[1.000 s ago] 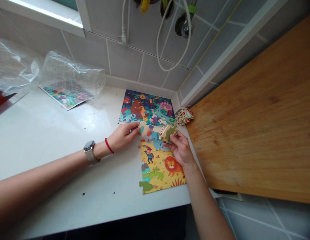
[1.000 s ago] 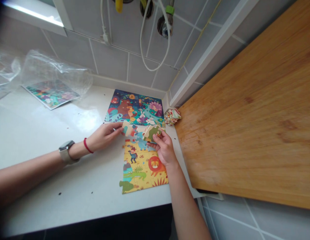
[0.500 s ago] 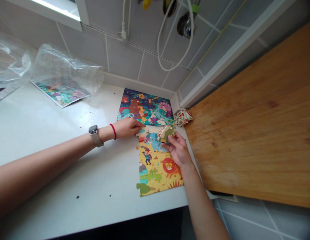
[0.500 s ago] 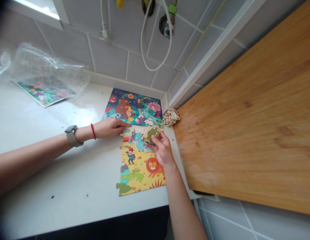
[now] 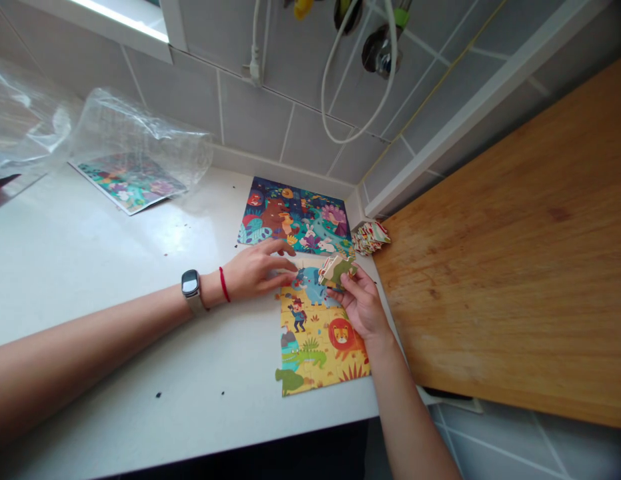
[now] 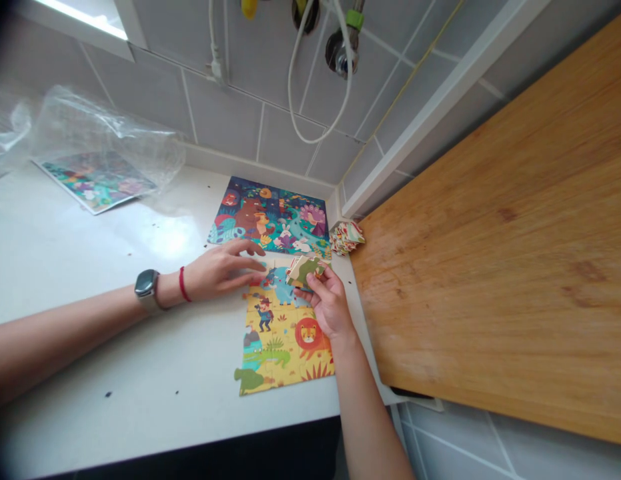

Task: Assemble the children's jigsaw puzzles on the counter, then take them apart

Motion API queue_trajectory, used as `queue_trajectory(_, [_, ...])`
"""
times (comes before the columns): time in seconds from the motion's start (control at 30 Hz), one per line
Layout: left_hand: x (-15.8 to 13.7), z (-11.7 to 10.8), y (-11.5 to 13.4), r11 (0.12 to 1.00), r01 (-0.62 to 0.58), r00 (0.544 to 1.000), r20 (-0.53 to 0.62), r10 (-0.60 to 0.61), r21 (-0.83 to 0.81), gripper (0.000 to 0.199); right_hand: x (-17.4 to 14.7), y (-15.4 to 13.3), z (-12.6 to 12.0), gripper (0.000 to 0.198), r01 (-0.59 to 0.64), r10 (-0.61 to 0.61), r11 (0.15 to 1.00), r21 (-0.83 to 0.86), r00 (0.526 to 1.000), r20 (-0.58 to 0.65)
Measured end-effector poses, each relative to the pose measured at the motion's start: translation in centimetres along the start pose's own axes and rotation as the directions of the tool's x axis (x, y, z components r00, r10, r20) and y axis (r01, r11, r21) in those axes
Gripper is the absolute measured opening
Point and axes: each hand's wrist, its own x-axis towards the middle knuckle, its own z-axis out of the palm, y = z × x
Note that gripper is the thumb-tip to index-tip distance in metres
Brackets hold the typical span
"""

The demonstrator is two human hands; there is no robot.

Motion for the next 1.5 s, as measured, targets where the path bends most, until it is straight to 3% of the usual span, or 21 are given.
queue_trajectory(0.07, [-0.4,-0.1,0.1,0.990,-0.143,0.988,0.051,0.143,-0.014,0.023,0.0,0.0,0.0,0.035,-0.001,0.001,1.000,0.005,1.000,0.004])
queue_trajectory(0.13, [-0.6,0.0,-0.1,0.978,-0.207,0.974,0.096,0.206,-0.002,0.021,0.0,0.0,0.0,0.035,-0.007,0.007,1.000,0.011,1.000,0.005])
queue_trajectory(0.33, [-0.6,0.6,-0.8,0.991,-0.121,0.991,0.059,0.118,0.057,0.025,-0.1,-0.1,0.1,0.035,-0.010,0.010,1.000,0.010,1.000,0.013])
queue_trajectory(0.67, [-0.4,0.7,-1.0,0.998,-0.055,0.998,0.043,0.054,0.020,0.027,-0.1,0.0,0.0,0.033,-0.004,0.004,1.000,0.016,1.000,0.005])
queue_trajectory(1.23, [-0.2,0.3,-0.4,0.993,-0.119,0.990,0.071,0.119,-0.016,0.022,-0.1,-0.1,0.1,0.034,-0.008,0.008,1.000,0.006,1.000,0.004])
queue_trajectory(1.5, [-0.2,0.2,-0.2,0.993,-0.121,0.987,0.102,0.121,-0.009,0.029,-0.1,-0.1,0.1,0.034,-0.016,0.016,1.000,0.005,1.000,0.000])
